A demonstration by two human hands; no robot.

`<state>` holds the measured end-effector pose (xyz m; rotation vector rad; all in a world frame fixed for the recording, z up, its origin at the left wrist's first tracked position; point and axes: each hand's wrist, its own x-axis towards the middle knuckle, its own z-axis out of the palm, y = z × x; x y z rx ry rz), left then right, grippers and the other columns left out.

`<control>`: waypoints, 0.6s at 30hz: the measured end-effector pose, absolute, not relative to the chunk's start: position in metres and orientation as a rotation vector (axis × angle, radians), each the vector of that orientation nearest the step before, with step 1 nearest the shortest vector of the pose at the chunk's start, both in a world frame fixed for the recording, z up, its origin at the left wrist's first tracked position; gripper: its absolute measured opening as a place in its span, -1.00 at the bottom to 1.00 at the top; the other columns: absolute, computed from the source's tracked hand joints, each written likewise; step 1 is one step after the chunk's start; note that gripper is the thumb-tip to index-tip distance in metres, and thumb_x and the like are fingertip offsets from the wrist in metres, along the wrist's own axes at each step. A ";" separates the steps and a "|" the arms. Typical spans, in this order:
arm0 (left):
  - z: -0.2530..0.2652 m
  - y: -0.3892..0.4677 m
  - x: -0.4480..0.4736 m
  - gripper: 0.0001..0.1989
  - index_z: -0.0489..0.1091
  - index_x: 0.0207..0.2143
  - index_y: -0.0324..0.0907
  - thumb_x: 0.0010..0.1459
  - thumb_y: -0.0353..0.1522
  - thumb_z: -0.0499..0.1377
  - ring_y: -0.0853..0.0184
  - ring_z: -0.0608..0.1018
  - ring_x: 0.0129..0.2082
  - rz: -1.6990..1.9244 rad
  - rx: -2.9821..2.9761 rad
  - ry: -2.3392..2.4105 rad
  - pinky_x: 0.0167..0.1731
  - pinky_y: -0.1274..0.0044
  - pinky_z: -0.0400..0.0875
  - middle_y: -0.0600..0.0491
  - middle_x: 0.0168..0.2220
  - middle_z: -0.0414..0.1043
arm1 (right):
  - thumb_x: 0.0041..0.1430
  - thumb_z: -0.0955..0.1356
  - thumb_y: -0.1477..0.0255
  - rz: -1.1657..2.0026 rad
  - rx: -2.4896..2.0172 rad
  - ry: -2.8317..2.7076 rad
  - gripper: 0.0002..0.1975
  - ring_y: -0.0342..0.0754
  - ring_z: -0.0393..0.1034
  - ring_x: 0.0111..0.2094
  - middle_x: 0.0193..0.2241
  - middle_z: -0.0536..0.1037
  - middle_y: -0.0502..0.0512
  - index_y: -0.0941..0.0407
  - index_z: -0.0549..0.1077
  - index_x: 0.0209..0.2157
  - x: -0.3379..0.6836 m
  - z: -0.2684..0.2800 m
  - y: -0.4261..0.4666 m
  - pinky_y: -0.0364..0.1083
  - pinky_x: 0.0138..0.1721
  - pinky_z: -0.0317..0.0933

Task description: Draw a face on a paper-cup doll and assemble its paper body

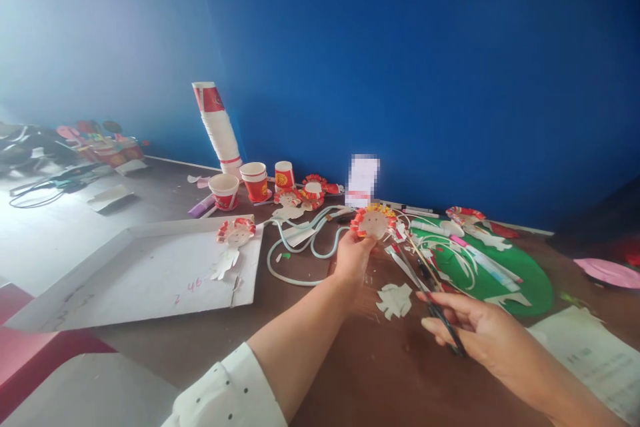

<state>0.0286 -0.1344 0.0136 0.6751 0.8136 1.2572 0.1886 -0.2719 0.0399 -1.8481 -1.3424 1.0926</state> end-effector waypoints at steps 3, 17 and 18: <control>0.013 -0.135 0.029 -0.82 0.44 -0.41 -0.25 -0.15 -0.44 0.32 0.46 0.44 -0.49 1.246 0.671 0.794 -0.44 0.60 0.32 0.06 -0.42 0.46 | -0.10 0.47 0.13 1.103 -1.869 -1.379 -0.38 -0.09 0.39 -0.48 -0.53 0.56 0.01 0.10 0.51 0.02 0.185 0.045 -0.259 -0.18 -0.48 0.24; 0.012 -0.137 0.030 -0.82 0.37 -0.48 -0.24 -0.12 -0.43 0.34 0.50 0.42 -0.55 1.175 0.642 0.744 -0.46 0.64 0.37 0.09 -0.52 0.38 | -0.06 0.44 0.16 1.076 -1.760 -1.383 -0.55 -0.08 0.40 -0.45 -0.54 0.54 -0.03 0.10 0.58 -0.15 0.169 0.045 -0.230 -0.17 -0.42 0.22; 0.013 -0.139 0.030 -0.82 0.37 -0.48 -0.24 -0.12 -0.43 0.34 0.49 0.43 -0.54 1.162 0.642 0.731 -0.44 0.63 0.38 0.09 -0.52 0.37 | -0.07 0.44 0.14 1.060 -1.780 -1.331 -0.50 -0.07 0.40 -0.45 -0.54 0.55 -0.02 0.10 0.57 -0.10 0.171 0.042 -0.231 -0.18 -0.47 0.20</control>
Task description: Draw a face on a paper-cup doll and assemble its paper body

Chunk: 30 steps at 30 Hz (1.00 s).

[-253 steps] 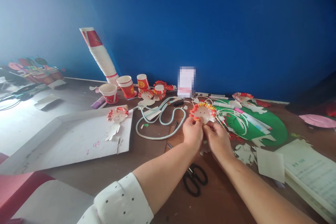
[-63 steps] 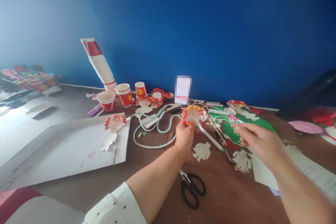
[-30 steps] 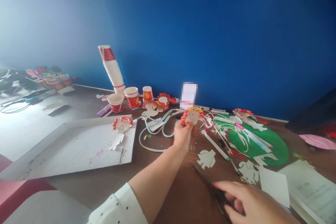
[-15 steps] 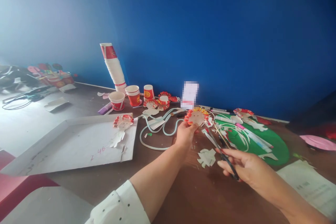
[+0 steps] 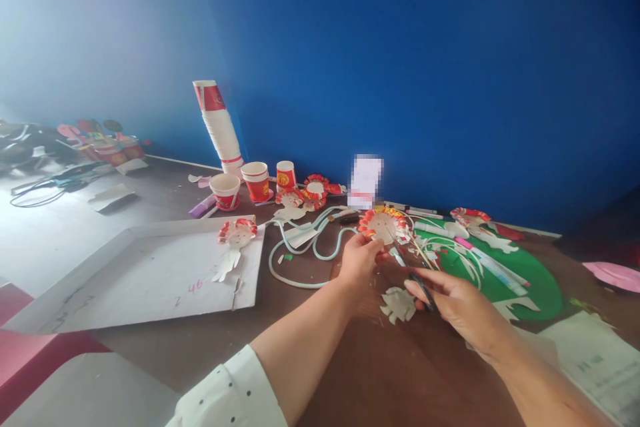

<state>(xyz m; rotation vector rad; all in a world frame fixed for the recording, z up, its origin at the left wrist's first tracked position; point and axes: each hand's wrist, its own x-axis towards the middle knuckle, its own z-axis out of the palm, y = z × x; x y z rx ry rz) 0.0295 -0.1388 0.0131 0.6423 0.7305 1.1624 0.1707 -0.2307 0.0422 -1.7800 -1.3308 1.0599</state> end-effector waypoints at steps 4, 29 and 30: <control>0.017 -0.144 0.028 -0.82 0.40 -0.45 -0.25 -0.10 -0.41 0.36 0.47 0.45 -0.50 1.095 0.671 0.649 -0.37 0.60 0.41 0.07 -0.49 0.38 | -0.10 0.45 0.07 1.032 -1.811 -1.202 -0.32 -0.05 0.43 -0.45 -0.52 0.57 0.02 0.09 0.49 0.06 0.176 0.036 -0.232 -0.20 -0.58 0.14; 0.016 -0.132 0.018 -0.80 0.45 -0.37 -0.24 -0.14 -0.41 0.32 0.43 0.45 -0.49 0.926 0.749 0.766 -0.41 0.56 0.40 0.06 -0.48 0.42 | -0.02 0.42 0.06 0.630 -1.889 -1.523 -0.46 0.03 0.56 -0.25 -0.27 0.66 -0.02 -0.02 0.54 -0.01 0.201 0.027 -0.237 -0.14 -0.25 0.41; 0.017 -0.132 0.017 -0.80 0.45 -0.37 -0.23 -0.14 -0.42 0.32 0.43 0.44 -0.49 0.914 0.750 0.776 -0.42 0.56 0.40 0.07 -0.48 0.41 | -0.02 0.42 0.06 0.623 -1.887 -1.533 -0.46 0.03 0.55 -0.28 -0.29 0.66 -0.02 -0.02 0.54 0.00 0.202 0.025 -0.237 -0.13 -0.26 0.41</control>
